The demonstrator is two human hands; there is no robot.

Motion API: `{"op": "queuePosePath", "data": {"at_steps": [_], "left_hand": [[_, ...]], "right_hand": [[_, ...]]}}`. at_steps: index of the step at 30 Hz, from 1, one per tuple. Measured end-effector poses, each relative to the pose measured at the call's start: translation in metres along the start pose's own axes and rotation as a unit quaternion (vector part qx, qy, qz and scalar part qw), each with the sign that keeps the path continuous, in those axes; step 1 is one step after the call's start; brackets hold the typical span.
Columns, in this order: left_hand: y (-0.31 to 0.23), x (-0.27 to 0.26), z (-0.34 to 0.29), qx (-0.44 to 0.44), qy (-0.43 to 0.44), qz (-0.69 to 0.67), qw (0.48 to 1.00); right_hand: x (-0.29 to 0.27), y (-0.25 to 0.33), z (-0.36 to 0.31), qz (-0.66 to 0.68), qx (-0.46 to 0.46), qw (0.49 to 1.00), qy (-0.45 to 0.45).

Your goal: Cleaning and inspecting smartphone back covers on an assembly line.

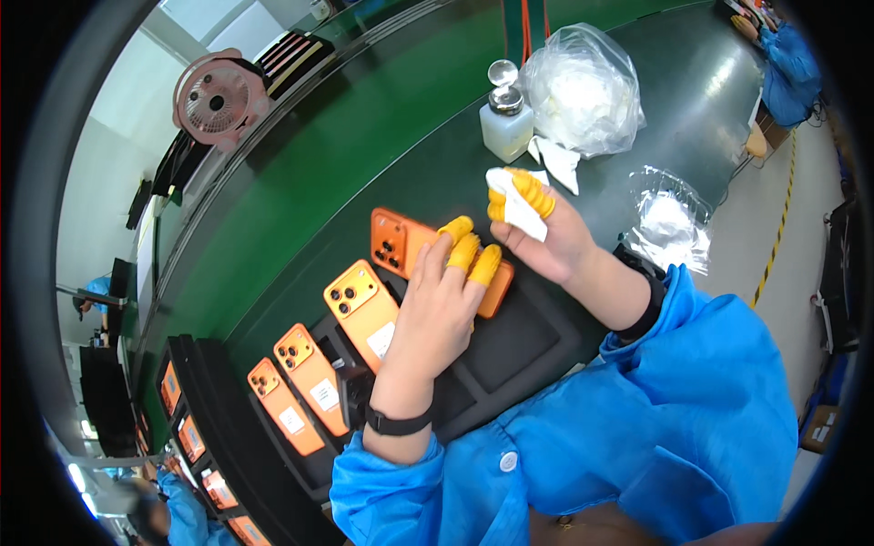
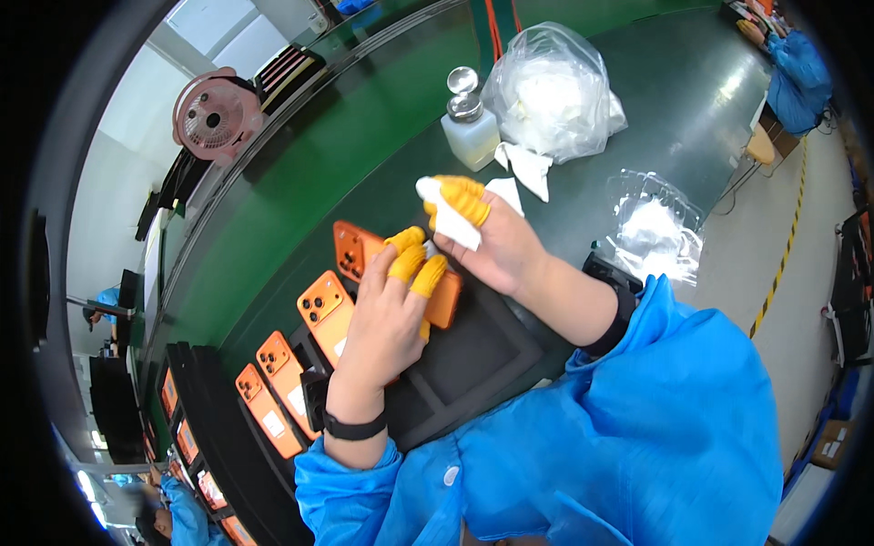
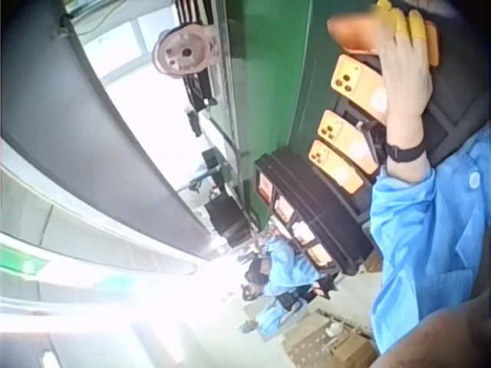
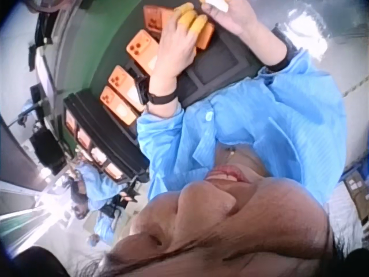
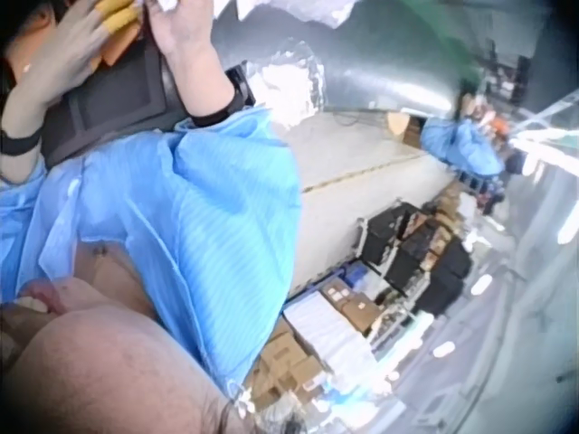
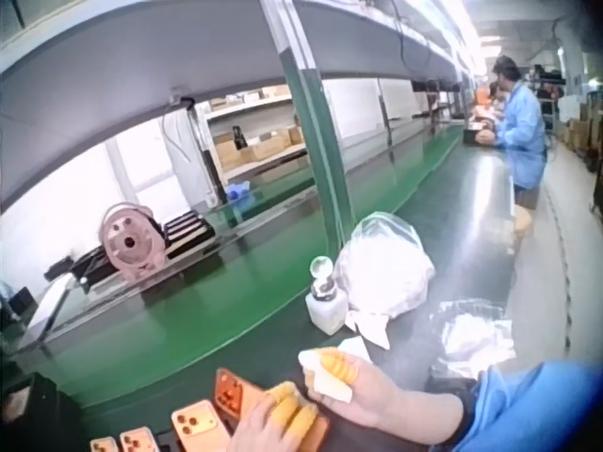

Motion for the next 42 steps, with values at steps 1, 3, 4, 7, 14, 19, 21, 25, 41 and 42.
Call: {"op": "queuePosePath", "data": {"at_steps": [1, 3, 4, 7, 14, 19, 21, 25, 41, 42], "left_hand": [[-0.003, 0.006, -0.002, 0.016, 0.024, -0.001, 1.000], [-0.009, 0.016, -0.002, 0.040, 0.046, -0.005, 0.998], [-0.012, 0.016, -0.002, 0.048, 0.043, 0.014, 0.998], [-0.011, 0.013, -0.006, 0.082, 0.075, 0.018, 0.994], [0.002, -0.032, -0.022, -0.016, 0.060, -0.096, 0.993], [0.036, -0.058, -0.072, -0.195, -0.259, -0.618, 0.716], [0.030, -0.067, -0.080, -0.235, -0.306, -0.695, 0.606], [0.011, -0.070, -0.087, -0.228, -0.319, -0.746, 0.538], [-0.022, -0.071, -0.107, -0.132, -0.148, -0.694, 0.692], [-0.020, -0.076, -0.103, -0.122, -0.122, -0.696, 0.697]], "right_hand": [[0.001, 0.003, 0.001, -0.002, 0.004, 0.999, 0.038], [-0.004, 0.008, 0.000, -0.033, -0.034, 0.999, -0.021], [-0.004, 0.010, 0.004, -0.027, -0.027, 0.999, 0.027], [-0.005, 0.014, 0.006, -0.049, -0.049, 0.997, 0.024], [0.000, 0.005, 0.007, -0.086, -0.041, 0.995, 0.008], [0.025, -0.019, -0.011, -0.427, 0.065, 0.898, 0.080], [0.033, -0.035, -0.026, -0.494, 0.115, 0.857, 0.097], [0.058, -0.061, -0.044, -0.520, 0.192, 0.820, 0.139], [0.061, -0.100, -0.076, -0.425, 0.228, 0.864, 0.142], [0.060, -0.101, -0.074, -0.441, 0.200, 0.861, 0.155]]}}
Point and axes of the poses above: each hand's wrist, its own z-axis towards the middle knuckle, its own x-axis out of the palm, y = z × x, the point moved 7 cm from there along z, towards the middle knuckle, and after that the axes turned 15 degrees about z, right-handed, at the moved point
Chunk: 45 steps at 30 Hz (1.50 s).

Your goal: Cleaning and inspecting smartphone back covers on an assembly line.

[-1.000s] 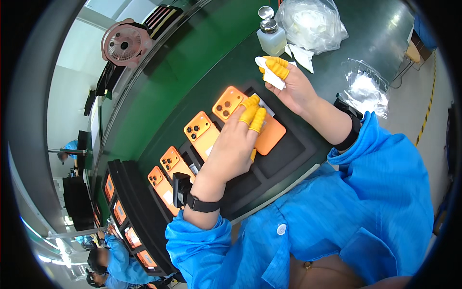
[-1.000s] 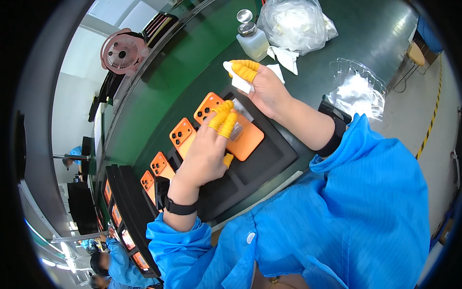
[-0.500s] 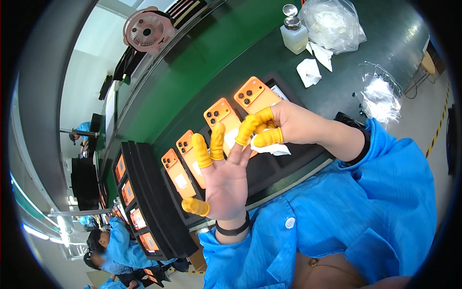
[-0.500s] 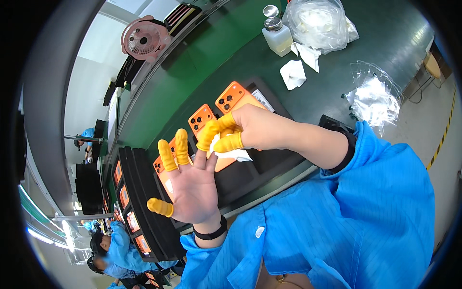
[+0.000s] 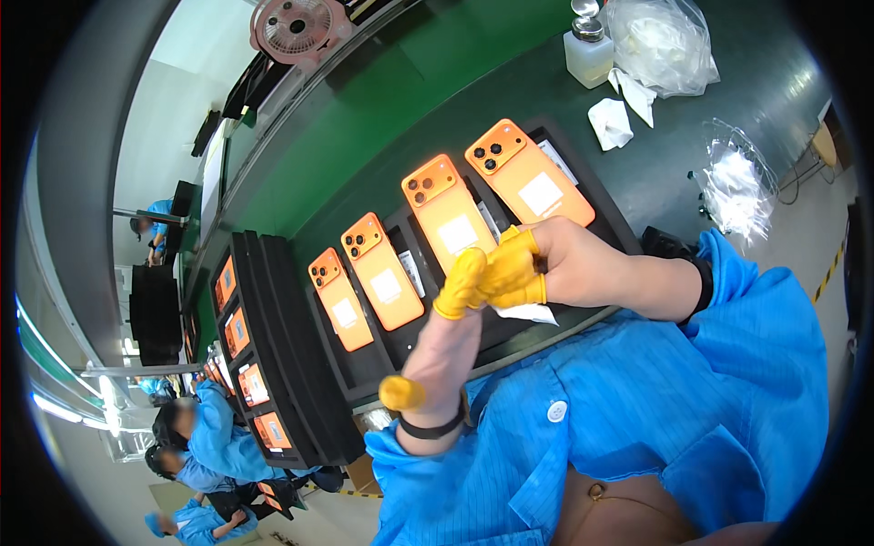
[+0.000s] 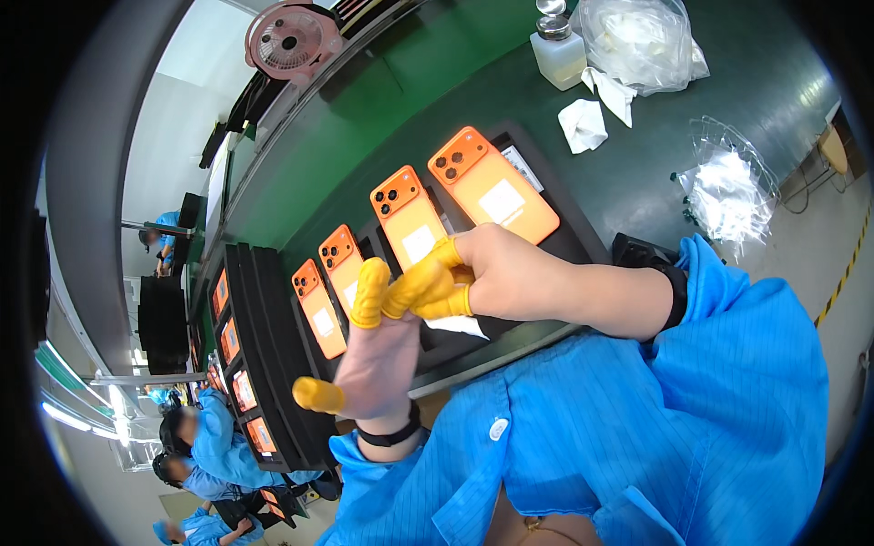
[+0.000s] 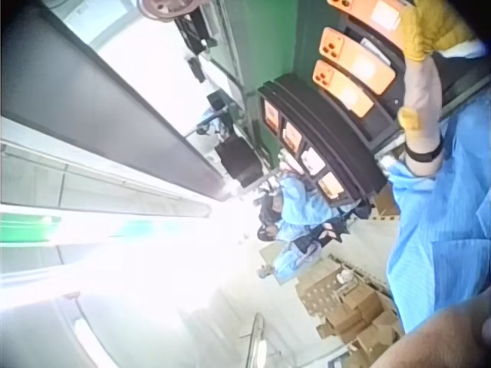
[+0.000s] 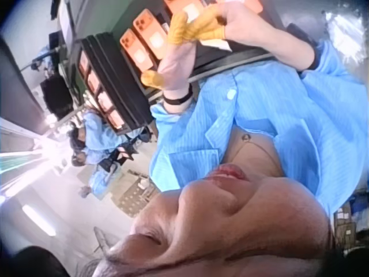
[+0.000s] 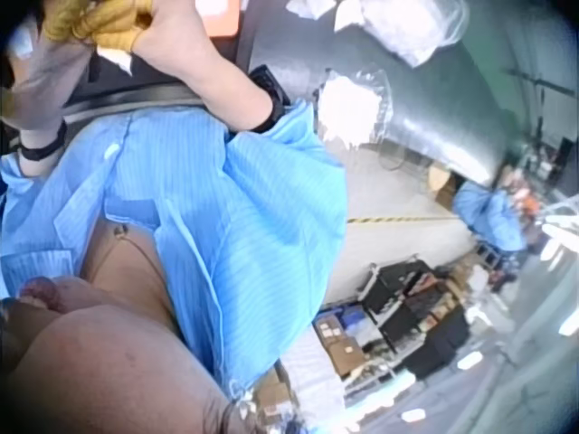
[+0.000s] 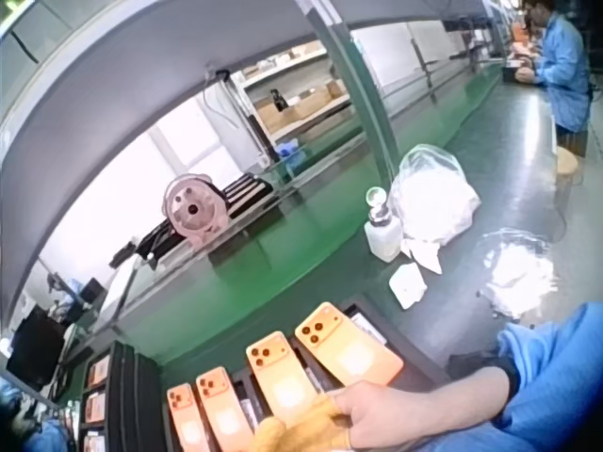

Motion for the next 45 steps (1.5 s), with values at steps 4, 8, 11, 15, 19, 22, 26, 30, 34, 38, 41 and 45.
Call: {"op": "queuePosePath", "data": {"at_steps": [4, 8, 11, 15, 19, 22, 26, 30, 34, 38, 41, 45], "left_hand": [[-0.020, -0.049, 0.001, 0.066, -0.077, -0.074, 0.992], [-0.040, -0.103, -0.011, -0.023, -0.248, 0.362, 0.899], [-0.012, -0.067, 0.015, 0.019, 0.061, 0.754, 0.654], [0.039, -0.064, -0.003, 0.073, 0.240, 0.817, 0.519], [0.045, -0.054, 0.001, 0.114, 0.273, 0.835, 0.464], [0.064, -0.046, 0.006, 0.091, 0.321, 0.840, 0.427], [0.079, -0.026, 0.023, 0.115, 0.327, 0.839, 0.419], [0.075, -0.027, 0.019, 0.141, 0.312, 0.858, 0.383], [0.077, -0.024, 0.020, 0.158, 0.358, 0.842, 0.371], [0.078, -0.031, 0.019, 0.152, 0.354, 0.838, 0.387], [0.078, -0.028, 0.023, 0.154, 0.370, 0.835, 0.377], [0.052, -0.033, 0.024, 0.160, 0.285, 0.835, 0.442]], "right_hand": [[-0.009, 0.019, -0.003, -0.229, 0.004, 0.973, -0.013], [-0.076, 0.093, 0.002, -0.388, -0.270, 0.855, -0.215], [-0.161, 0.148, -0.004, -0.521, -0.205, 0.716, -0.418], [-0.192, 0.160, 0.020, -0.574, -0.272, 0.673, -0.379], [-0.221, 0.139, 0.045, -0.668, -0.163, 0.635, -0.353], [-0.233, 0.127, 0.044, -0.651, -0.169, 0.662, -0.331], [-0.286, 0.123, 0.042, -0.655, -0.121, 0.669, -0.329], [-0.331, 0.119, 0.061, -0.652, -0.146, 0.663, -0.337], [-0.379, 0.112, 0.057, -0.676, -0.121, 0.640, -0.345], [-0.390, 0.112, 0.071, -0.687, -0.088, 0.623, -0.364], [-0.415, 0.112, 0.064, -0.688, -0.122, 0.625, -0.349], [-0.414, 0.113, 0.071, -0.682, -0.134, 0.642, -0.325]]}}
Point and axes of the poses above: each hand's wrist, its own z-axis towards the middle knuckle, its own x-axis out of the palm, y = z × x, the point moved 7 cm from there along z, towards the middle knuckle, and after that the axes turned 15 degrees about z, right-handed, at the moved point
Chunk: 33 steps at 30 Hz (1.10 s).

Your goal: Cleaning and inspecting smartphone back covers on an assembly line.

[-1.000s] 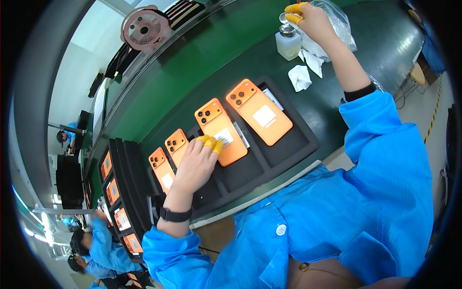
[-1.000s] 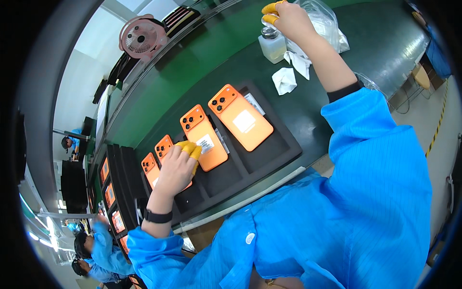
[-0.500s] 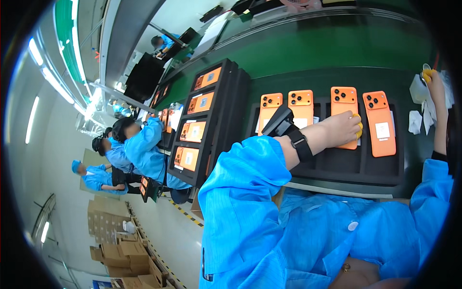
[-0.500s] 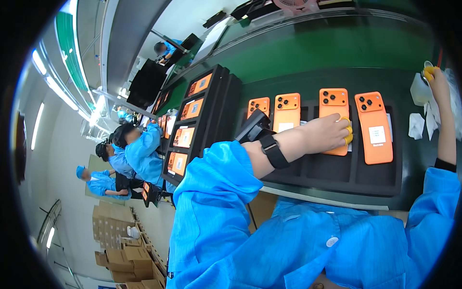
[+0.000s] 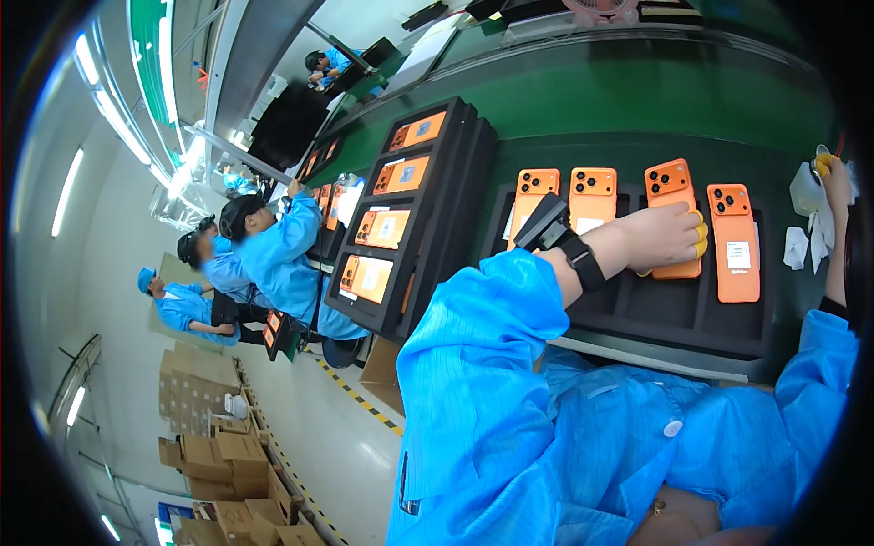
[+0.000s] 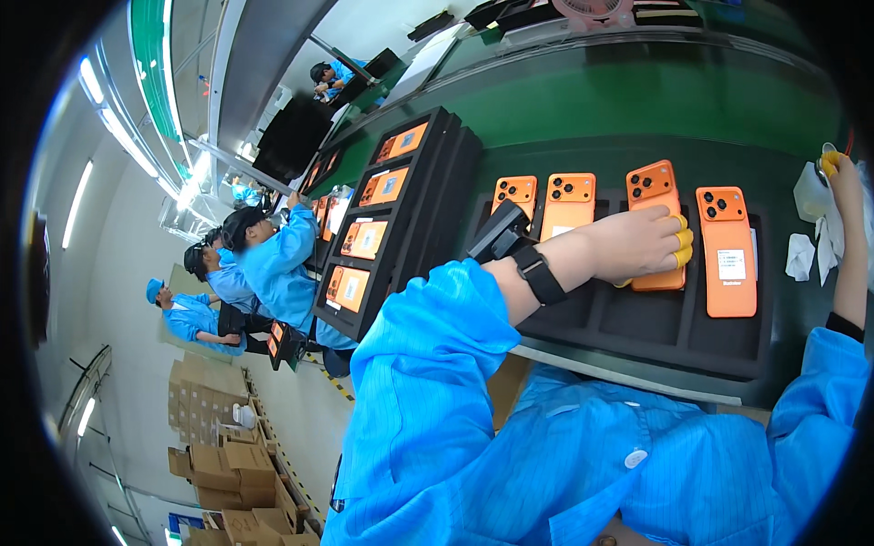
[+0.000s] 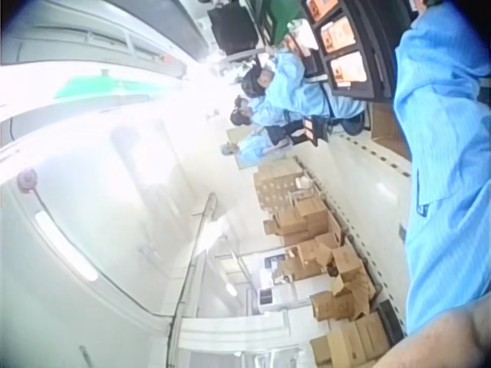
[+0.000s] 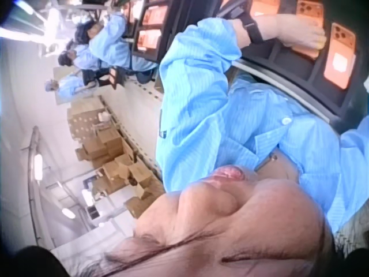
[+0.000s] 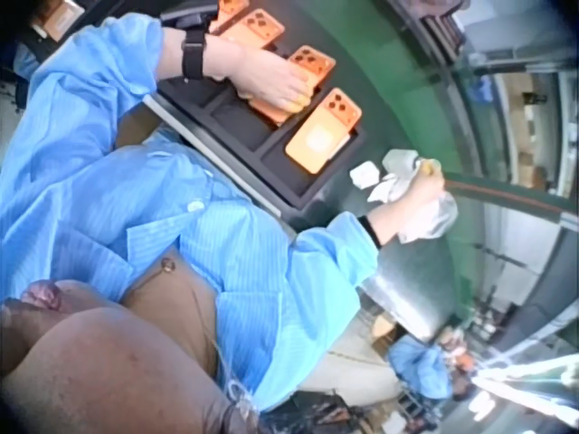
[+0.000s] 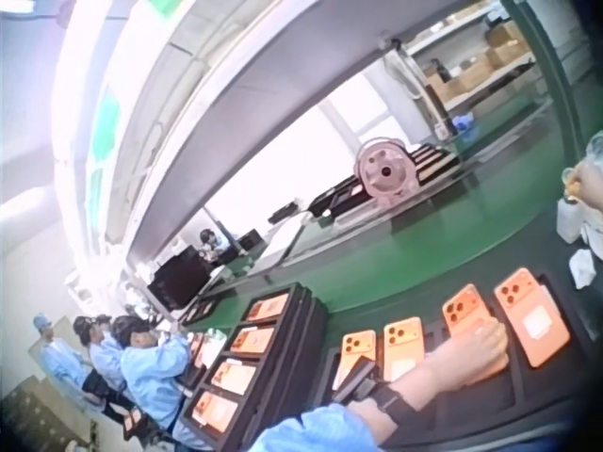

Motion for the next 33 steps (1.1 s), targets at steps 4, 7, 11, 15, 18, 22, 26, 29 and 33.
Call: {"op": "queuePosePath", "data": {"at_steps": [4, 7, 11, 15, 18, 22, 26, 29, 33], "left_hand": [[0.031, -0.018, -0.005, -0.139, -0.088, -0.109, 0.980], [0.058, -0.053, -0.032, -0.297, -0.267, -0.145, 0.905], [0.071, -0.074, -0.071, -0.429, -0.327, -0.208, 0.816], [0.063, -0.080, -0.073, -0.489, -0.322, -0.275, 0.763], [0.052, -0.066, -0.075, -0.501, -0.358, -0.339, 0.712], [0.047, -0.061, -0.062, -0.477, -0.343, -0.296, 0.753], [0.045, -0.056, -0.055, -0.481, -0.336, -0.290, 0.756], [0.041, -0.052, -0.047, -0.451, -0.289, -0.345, 0.771], [0.041, -0.053, -0.046, -0.481, -0.315, -0.264, 0.774]], "right_hand": [[-0.038, 0.038, -0.026, 0.045, 0.017, 0.999, -0.013], [-0.052, 0.094, -0.038, 0.020, 0.029, 0.999, -0.021], [-0.057, 0.164, -0.043, 0.030, 0.041, 0.992, -0.116], [-0.084, 0.237, -0.065, 0.260, -0.052, 0.952, -0.151], [-0.100, 0.326, -0.090, 0.381, -0.187, 0.900, -0.097], [-0.106, 0.377, -0.119, 0.478, -0.259, 0.839, -0.013], [-0.098, 0.394, -0.137, 0.505, -0.306, 0.807, 0.005], [-0.095, 0.399, -0.143, 0.493, -0.323, 0.808, 0.010], [-0.085, 0.406, -0.151, 0.495, -0.320, 0.806, 0.050]]}}
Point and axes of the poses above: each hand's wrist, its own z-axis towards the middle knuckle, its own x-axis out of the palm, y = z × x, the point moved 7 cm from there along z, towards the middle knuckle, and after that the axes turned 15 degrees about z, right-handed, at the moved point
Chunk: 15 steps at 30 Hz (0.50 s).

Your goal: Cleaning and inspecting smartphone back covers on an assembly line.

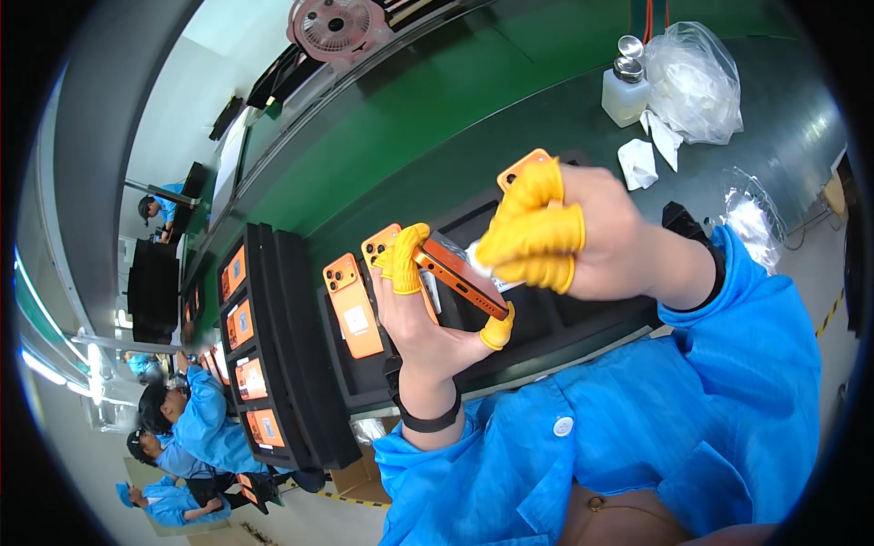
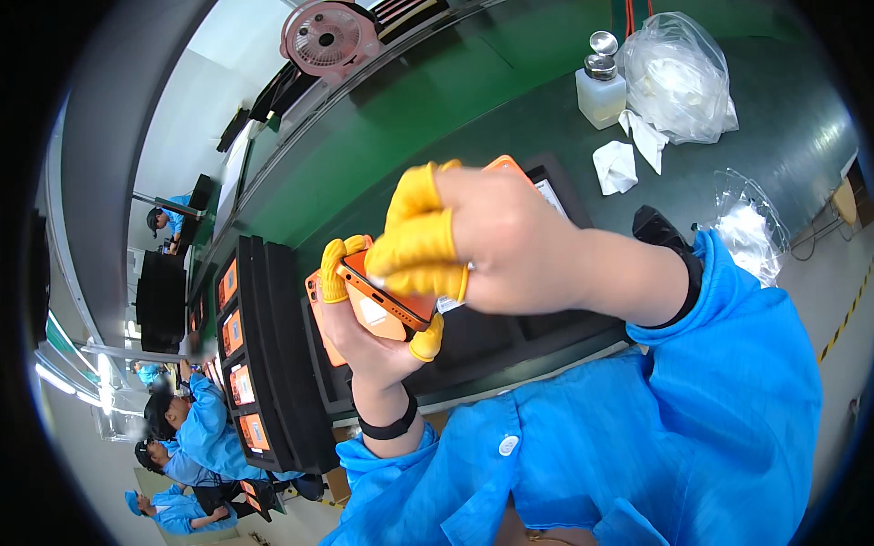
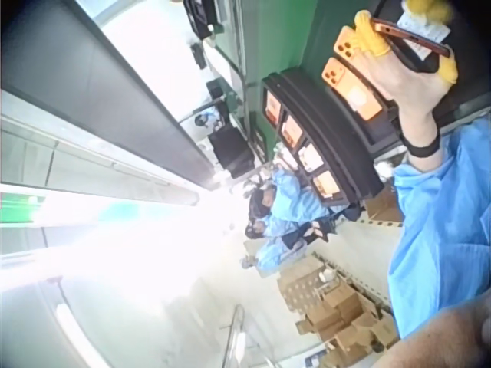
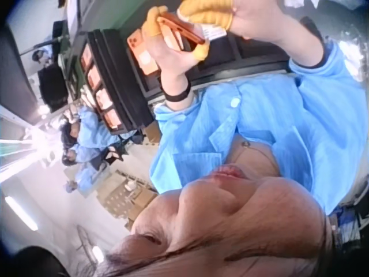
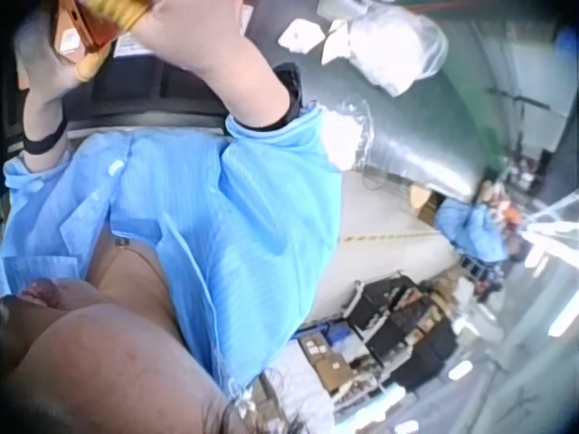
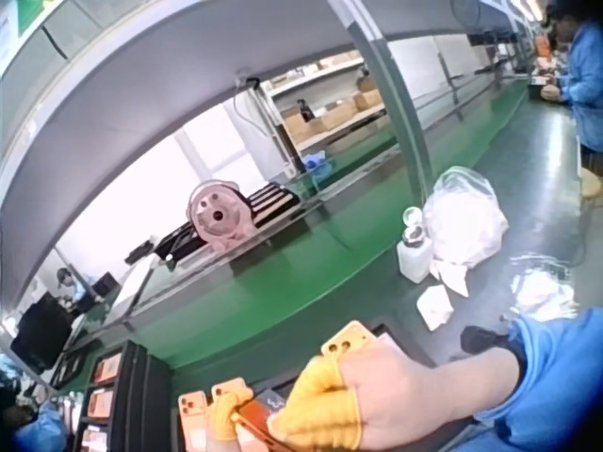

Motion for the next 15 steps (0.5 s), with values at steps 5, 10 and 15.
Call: {"op": "queuePosePath", "data": {"at_steps": [5, 10, 15], "left_hand": [[0.002, 0.003, -0.002, -0.009, -0.005, -0.067, 0.998], [-0.024, 0.008, 0.001, 0.041, 0.060, 0.030, 0.997], [-0.029, 0.010, -0.001, 0.058, 0.068, 0.077, 0.993]], "right_hand": [[0.030, 0.000, -0.015, 0.046, -0.009, 0.998, 0.049], [0.022, -0.008, -0.004, -0.031, -0.005, 1.000, 0.000], [0.017, -0.012, 0.003, -0.042, 0.016, 0.998, 0.032]]}}
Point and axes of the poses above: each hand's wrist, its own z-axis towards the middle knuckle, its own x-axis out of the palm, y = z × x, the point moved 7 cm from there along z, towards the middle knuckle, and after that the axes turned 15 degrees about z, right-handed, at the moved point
